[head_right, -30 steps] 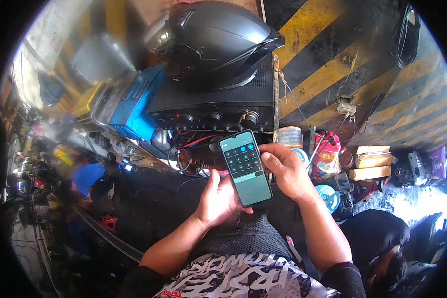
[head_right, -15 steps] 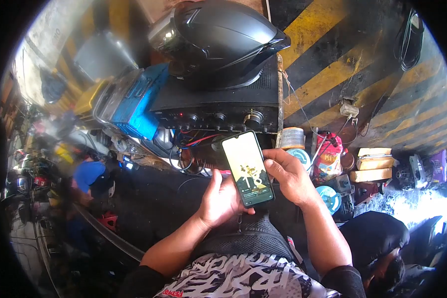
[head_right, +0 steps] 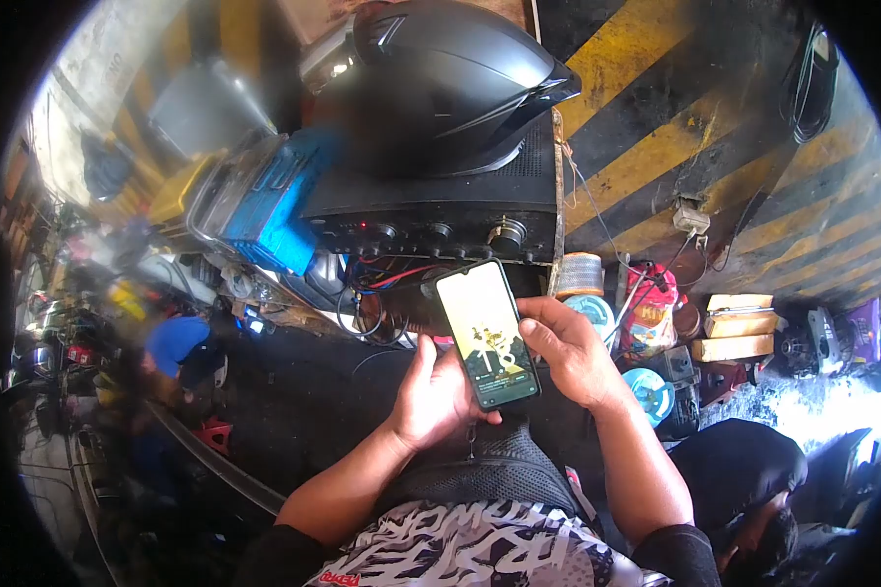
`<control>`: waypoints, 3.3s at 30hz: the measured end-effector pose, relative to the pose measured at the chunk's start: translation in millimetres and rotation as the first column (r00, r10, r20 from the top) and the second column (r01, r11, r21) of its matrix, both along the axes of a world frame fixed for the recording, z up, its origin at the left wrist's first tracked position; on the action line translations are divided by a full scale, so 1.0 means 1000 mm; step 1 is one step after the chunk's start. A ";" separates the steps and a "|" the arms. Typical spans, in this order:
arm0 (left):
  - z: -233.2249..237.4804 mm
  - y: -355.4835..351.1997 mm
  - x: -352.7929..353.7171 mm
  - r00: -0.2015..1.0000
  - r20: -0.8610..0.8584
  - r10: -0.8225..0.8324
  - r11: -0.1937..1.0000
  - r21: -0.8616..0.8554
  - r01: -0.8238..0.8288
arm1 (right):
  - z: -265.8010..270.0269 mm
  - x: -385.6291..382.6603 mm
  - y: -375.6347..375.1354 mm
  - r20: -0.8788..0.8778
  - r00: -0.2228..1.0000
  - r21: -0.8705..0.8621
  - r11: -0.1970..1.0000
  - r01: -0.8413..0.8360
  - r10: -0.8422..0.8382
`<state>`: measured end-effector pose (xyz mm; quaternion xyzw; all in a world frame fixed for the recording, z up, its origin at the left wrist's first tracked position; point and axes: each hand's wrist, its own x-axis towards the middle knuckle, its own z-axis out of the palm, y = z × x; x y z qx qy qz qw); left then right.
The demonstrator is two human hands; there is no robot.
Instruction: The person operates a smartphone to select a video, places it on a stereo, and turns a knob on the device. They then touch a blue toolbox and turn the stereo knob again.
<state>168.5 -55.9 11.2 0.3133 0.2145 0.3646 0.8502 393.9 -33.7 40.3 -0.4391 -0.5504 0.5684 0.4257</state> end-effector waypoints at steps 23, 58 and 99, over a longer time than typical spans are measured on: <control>0.001 -0.004 -0.004 1.000 -0.027 0.007 1.000 0.023 -0.006 | 0.002 -0.014 0.022 0.054 0.996 0.071 0.995 0.072 -0.076; 0.000 -0.001 -0.001 1.000 0.007 0.027 0.999 0.021 -0.027 | -0.007 -0.003 -0.005 -0.041 0.985 0.025 0.986 -0.164 0.165; 0.006 0.004 0.005 0.995 -0.073 0.061 0.998 0.022 -0.060 | 0.023 -0.006 -0.015 0.458 0.875 -0.006 0.984 -0.176 0.159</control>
